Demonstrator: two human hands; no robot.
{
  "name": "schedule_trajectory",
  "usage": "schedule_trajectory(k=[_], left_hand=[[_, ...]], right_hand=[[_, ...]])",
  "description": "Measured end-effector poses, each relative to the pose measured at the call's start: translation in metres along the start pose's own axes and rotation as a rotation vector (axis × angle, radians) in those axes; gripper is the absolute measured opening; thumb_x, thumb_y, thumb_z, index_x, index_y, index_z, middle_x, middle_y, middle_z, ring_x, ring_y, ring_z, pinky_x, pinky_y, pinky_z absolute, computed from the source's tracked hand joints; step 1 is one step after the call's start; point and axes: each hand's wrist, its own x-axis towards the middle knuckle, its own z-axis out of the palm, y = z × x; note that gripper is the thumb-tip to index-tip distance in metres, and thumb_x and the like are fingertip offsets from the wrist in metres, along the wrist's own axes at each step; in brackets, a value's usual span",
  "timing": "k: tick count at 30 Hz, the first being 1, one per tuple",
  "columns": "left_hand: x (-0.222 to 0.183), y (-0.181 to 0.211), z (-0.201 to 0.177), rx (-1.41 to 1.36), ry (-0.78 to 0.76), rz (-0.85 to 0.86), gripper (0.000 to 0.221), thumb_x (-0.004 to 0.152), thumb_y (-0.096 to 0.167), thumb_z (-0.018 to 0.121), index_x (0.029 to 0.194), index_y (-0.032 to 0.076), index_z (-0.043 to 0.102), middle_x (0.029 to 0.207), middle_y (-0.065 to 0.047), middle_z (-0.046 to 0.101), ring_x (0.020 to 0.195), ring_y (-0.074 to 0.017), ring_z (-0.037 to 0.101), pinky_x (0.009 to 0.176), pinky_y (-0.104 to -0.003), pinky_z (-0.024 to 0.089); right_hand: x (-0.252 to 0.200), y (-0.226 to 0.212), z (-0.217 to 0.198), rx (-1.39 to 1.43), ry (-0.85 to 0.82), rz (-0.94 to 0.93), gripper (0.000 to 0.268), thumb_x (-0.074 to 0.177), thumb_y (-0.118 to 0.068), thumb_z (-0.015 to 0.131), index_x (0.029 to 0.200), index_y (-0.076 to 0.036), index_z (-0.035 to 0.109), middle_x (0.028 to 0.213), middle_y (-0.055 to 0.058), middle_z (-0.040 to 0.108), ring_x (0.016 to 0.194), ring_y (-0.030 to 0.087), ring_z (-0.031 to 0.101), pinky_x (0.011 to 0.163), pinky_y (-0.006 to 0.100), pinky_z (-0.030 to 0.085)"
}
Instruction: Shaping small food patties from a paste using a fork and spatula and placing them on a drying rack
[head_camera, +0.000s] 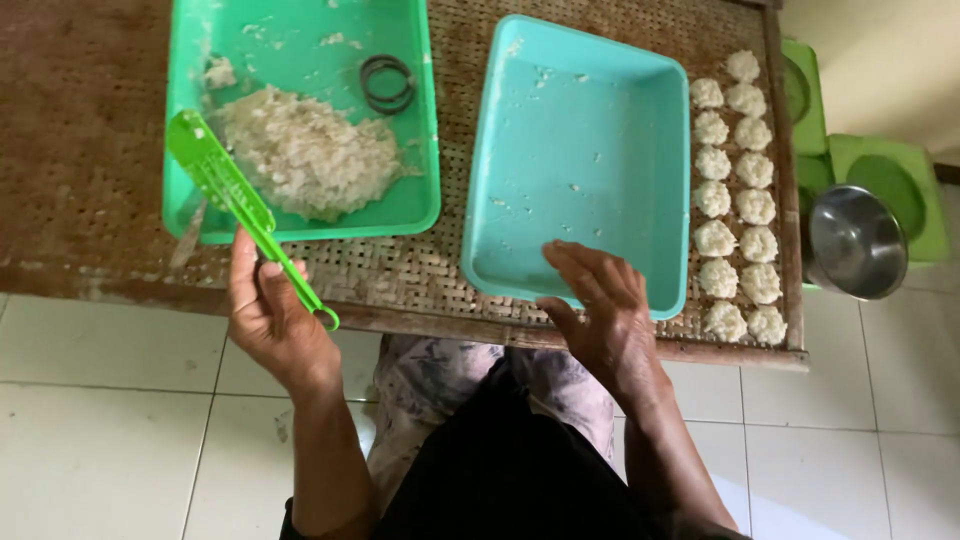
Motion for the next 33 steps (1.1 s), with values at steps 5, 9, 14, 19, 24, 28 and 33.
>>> schedule_trajectory(k=[5,9,14,19,24,28,33], left_hand=[[0.007,0.008,-0.019,0.044,0.039,0.025,0.036,0.11,0.014,0.052,0.143,0.007,0.06,0.122,-0.01,0.069,0.089,-0.0093,0.061,0.087,-0.025,0.059],[0.013,0.012,-0.044,0.052,0.067,0.012,0.036,0.11,0.015,0.049,0.144,0.005,0.057,0.129,-0.013,0.065,0.094,-0.0117,0.061,0.091,-0.028,0.06],[0.012,0.004,-0.052,0.09,0.067,-0.007,0.035,0.11,0.012,0.051,0.143,0.004,0.058,0.129,-0.014,0.065,0.092,-0.013,0.062,0.089,-0.031,0.062],[0.006,0.008,-0.038,0.086,-0.031,-0.028,0.037,0.11,0.013,0.049,0.145,0.004,0.056,0.131,-0.022,0.064,0.094,-0.0184,0.064,0.088,-0.037,0.062],[0.002,-0.003,-0.032,0.016,-0.027,-0.107,0.037,0.108,0.014,0.049,0.141,0.005,0.061,0.13,-0.015,0.067,0.092,-0.0151,0.064,0.089,-0.033,0.062],[0.003,-0.005,-0.032,0.028,-0.032,-0.121,0.037,0.108,0.015,0.049,0.141,0.004,0.061,0.131,-0.015,0.067,0.091,-0.0155,0.065,0.089,-0.033,0.062],[0.006,-0.006,-0.034,0.071,-0.053,-0.065,0.037,0.108,0.01,0.047,0.141,-0.001,0.059,0.131,-0.018,0.066,0.09,-0.0149,0.065,0.083,-0.033,0.063]], right_hand=[[0.069,-0.057,0.056,-0.097,-0.042,-0.296,0.035,0.091,-0.031,0.075,0.124,-0.02,0.072,0.118,0.003,0.071,0.113,0.027,0.064,0.088,0.039,0.05],[0.083,-0.073,0.083,-0.329,-0.176,-0.275,0.028,0.09,-0.032,0.075,0.115,-0.021,0.073,0.11,0.0,0.068,0.108,0.022,0.055,0.086,0.037,0.046],[0.092,-0.063,0.111,-0.405,-0.241,-0.226,0.028,0.089,-0.036,0.076,0.115,-0.026,0.072,0.113,-0.005,0.065,0.114,0.02,0.05,0.091,0.039,0.044],[0.095,-0.066,0.103,-0.414,-0.217,-0.282,0.018,0.092,-0.033,0.073,0.108,-0.027,0.071,0.112,-0.006,0.064,0.112,0.018,0.049,0.09,0.038,0.044],[0.082,-0.08,0.084,-0.295,-0.329,-0.32,0.014,0.093,-0.031,0.069,0.105,-0.026,0.072,0.107,-0.003,0.066,0.106,0.02,0.054,0.088,0.04,0.044],[0.107,-0.055,0.093,-0.201,-0.339,-0.393,0.015,0.089,-0.032,0.073,0.101,-0.025,0.077,0.108,0.0,0.072,0.101,0.024,0.062,0.086,0.042,0.05],[0.19,-0.021,0.111,-0.454,-0.197,-0.33,0.028,0.08,-0.03,0.084,0.106,-0.024,0.078,0.118,0.0,0.059,0.105,0.025,0.053,0.082,0.042,0.05]])
